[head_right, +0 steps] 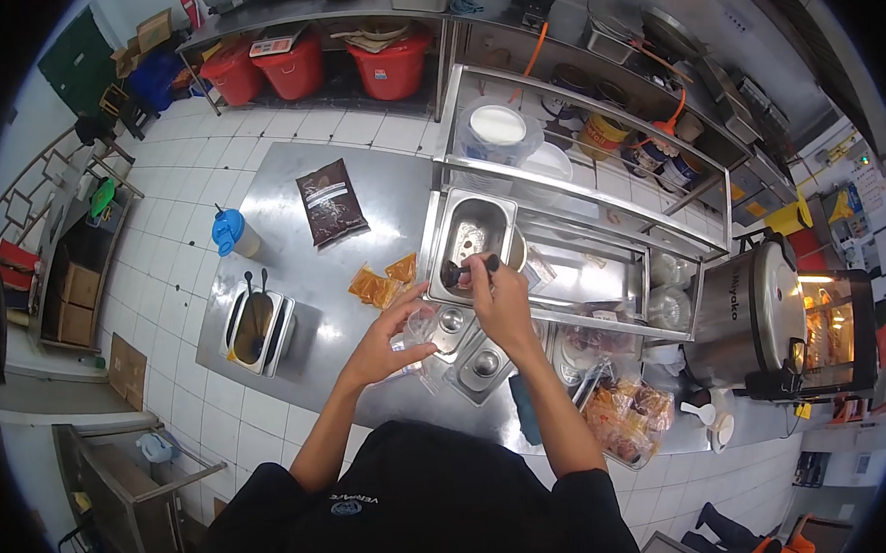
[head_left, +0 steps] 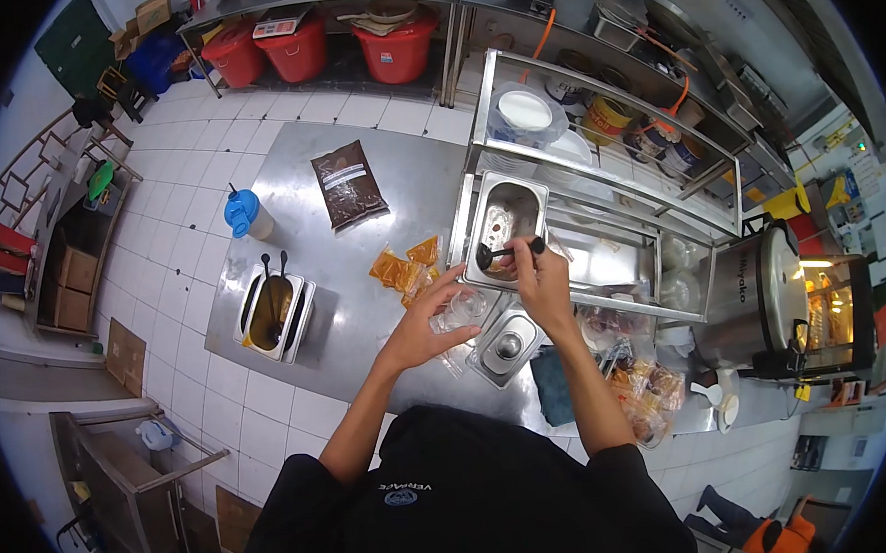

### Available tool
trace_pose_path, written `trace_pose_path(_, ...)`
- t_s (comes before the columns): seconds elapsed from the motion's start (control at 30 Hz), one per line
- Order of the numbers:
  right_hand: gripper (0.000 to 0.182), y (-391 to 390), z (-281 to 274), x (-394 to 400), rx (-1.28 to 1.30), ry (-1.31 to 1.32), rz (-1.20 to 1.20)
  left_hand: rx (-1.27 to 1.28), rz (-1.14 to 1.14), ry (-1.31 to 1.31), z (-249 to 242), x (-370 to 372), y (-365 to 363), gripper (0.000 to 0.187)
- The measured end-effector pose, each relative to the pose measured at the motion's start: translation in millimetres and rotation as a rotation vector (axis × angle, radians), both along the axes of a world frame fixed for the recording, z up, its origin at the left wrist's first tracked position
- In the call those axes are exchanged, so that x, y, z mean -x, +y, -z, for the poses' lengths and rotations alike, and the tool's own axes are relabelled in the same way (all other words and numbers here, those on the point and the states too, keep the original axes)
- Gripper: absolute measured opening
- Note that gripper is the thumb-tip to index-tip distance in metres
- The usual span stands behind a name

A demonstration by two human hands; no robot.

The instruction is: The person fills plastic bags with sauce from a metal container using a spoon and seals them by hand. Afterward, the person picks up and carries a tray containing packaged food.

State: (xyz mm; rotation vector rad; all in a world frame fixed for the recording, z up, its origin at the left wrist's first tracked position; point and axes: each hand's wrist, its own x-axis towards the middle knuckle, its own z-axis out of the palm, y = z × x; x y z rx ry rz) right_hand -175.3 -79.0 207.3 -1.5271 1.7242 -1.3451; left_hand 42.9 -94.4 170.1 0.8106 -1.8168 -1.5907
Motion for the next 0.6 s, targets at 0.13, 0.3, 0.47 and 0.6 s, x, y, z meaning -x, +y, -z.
trace_pose_path(0.13, 0.026, 13, -5, 2, 0.042, -0.118, 0.052, 0.003, 0.014, 0.03, 7, -1, 3, 0.056)
trace_pose_path(0.3, 0.027, 18, -9, 4, 0.084, -0.178, 0.098, -0.021, 0.026, 0.031, 2, -1, 4, 0.056)
trace_pose_path(0.47, 0.029, 20, 10, 25, 0.094, -0.305, 0.236, -0.006, 0.021, 0.036, 5, -1, 5, 0.057)
trace_pose_path(0.6, 0.033, 26, 25, 40, 0.092, -0.455, 0.264, -0.016, 0.029, 0.023, 2, -3, 5, 0.058)
